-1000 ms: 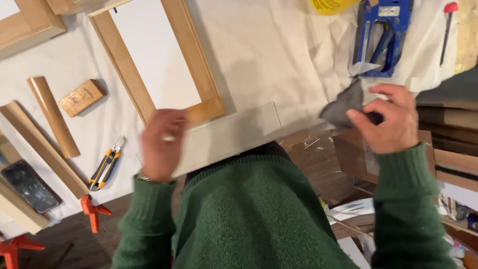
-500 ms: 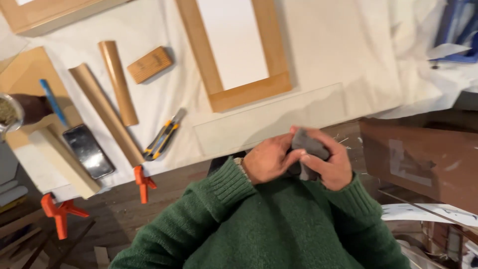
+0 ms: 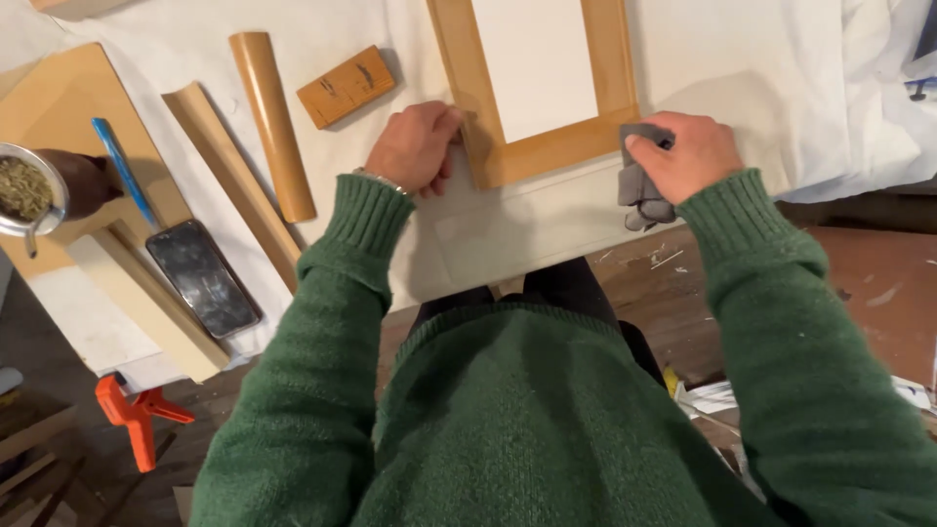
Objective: Applying adhesive strips and assembling components to frame artwork at a workbench.
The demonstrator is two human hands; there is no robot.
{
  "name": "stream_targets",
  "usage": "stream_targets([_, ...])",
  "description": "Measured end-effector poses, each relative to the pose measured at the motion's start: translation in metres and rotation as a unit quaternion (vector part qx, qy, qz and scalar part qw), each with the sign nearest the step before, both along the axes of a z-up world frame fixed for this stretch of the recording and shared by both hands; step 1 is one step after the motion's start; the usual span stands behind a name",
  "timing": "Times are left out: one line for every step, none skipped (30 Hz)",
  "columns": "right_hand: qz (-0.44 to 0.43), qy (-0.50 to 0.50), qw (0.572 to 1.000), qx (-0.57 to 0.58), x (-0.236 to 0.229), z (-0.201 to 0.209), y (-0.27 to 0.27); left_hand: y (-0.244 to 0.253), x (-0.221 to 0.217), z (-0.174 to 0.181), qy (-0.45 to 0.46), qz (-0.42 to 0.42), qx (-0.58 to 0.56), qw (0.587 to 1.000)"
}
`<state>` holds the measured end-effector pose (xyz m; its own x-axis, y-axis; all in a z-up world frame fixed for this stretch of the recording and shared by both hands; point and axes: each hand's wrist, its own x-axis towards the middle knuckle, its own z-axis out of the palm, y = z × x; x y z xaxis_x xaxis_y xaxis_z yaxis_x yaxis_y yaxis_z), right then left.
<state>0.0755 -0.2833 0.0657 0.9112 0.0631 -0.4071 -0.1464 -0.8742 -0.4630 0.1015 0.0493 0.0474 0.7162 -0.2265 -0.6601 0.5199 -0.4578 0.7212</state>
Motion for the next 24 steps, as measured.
stream_targets([-0.001,0.0,1.0,-0.002,-0.001,-0.003,0.008,0.001,0.002,-0.004,0.0,-0.001,-0.002,1.0])
stream_targets([-0.002,0.011,1.0,0.003,-0.002,-0.006,0.016,0.001,0.005,-0.007,0.008,-0.011,-0.009,1.0])
stream_targets([-0.003,0.024,1.0,0.011,-0.005,-0.01,0.024,0.002,0.006,-0.01,0.019,-0.021,-0.014,1.0])
stream_targets([-0.004,0.027,1.0,0.012,-0.014,-0.02,0.045,0.006,0.003,-0.01,0.022,-0.022,-0.012,0.999])
stream_targets([0.021,0.0,0.998,0.066,-0.021,-0.029,0.063,0.006,0.005,-0.011,0.027,-0.01,-0.028,0.999])
stream_targets([0.046,-0.027,0.991,0.12,-0.027,-0.039,0.08,0.006,0.007,-0.012,0.033,0.001,-0.043,0.999])
stream_targets([0.046,-0.029,0.991,0.12,-0.02,-0.022,0.09,0.007,0.009,-0.011,0.031,0.001,-0.044,0.999])
stream_targets([-0.025,0.072,0.99,0.121,-0.014,-0.005,0.1,0.007,0.011,-0.011,0.038,-0.002,-0.044,0.998])
stream_targets([-0.099,0.176,0.972,0.12,-0.011,0.011,0.111,0.008,0.011,-0.011,0.049,-0.008,-0.045,0.998])
stream_targets([-0.102,0.177,0.972,0.12,-0.009,0.005,0.088,0.009,0.011,-0.012,0.051,-0.011,-0.046,0.998])
stream_targets([-0.06,0.127,0.987,0.083,-0.005,-0.003,0.065,0.009,0.013,-0.013,0.053,-0.013,-0.052,0.997])
stream_targets([-0.017,0.076,0.996,0.045,-0.001,-0.01,0.042,0.01,0.014,-0.014,0.055,-0.015,-0.058,0.997])
stream_targets([-0.017,0.079,0.996,0.046,-0.003,-0.011,0.045,0.012,0.015,-0.013,0.058,-0.015,-0.056,0.997])
stream_targets([-0.032,0.084,0.995,0.053,-0.005,-0.013,0.046,0.013,0.015,-0.011,0.062,-0.016,-0.055,0.996])
stream_targets([-0.048,0.086,0.994,0.058,-0.004,-0.014,0.046,0.013,0.018,-0.01,0.063,-0.019,-0.055,0.996])
stream_targets([-0.049,0.085,0.994,0.057,-0.01,-0.021,0.068,0.013,0.019,-0.015,0.063,-0.02,-0.056,0.996])
stream_targets([-0.013,0.068,0.994,0.088,-0.017,-0.028,0.09,0.014,0.02,-0.018,0.073,-0.02,-0.07,0.995])
stream_targets([0.024,0.051,0.991,0.119,-0.023,-0.035,0.111,0.014,0.02,-0.022,0.084,-0.02,-0.083,0.993])
stream_targets([0.023,0.05,0.992,0.118,-0.021,-0.034,0.109,0.013,0.022,-0.019,0.084,-0.021,-0.084,0.993])
stream_targets([0.042,0.039,0.991,0.122,-0.019,-0.034,0.107,0.013,0.024,-0.016,0.086,-0.028,-0.079,0.993])
stream_targets([0.06,0.03,0.99,0.128,-0.019,-0.034,0.107,0.014,0.024,-0.014,0.09,-0.036,-0.072,0.993])
stream_targets([0.057,0.031,0.99,0.127,-0.014,-0.024,0.094,0.014,0.025,-0.012,0.092,-0.038,-0.072,0.992])
stream_targets([0.008,0.071,0.992,0.103,-0.008,-0.013,0.081,0.014,0.026,-0.011,0.088,-0.039,-0.067,0.993])
stream_targets([-0.041,0.11,0.99,0.078,-0.001,-0.003,0.069,0.015,0.027,-0.009,0.084,-0.039,-0.062,0.994])
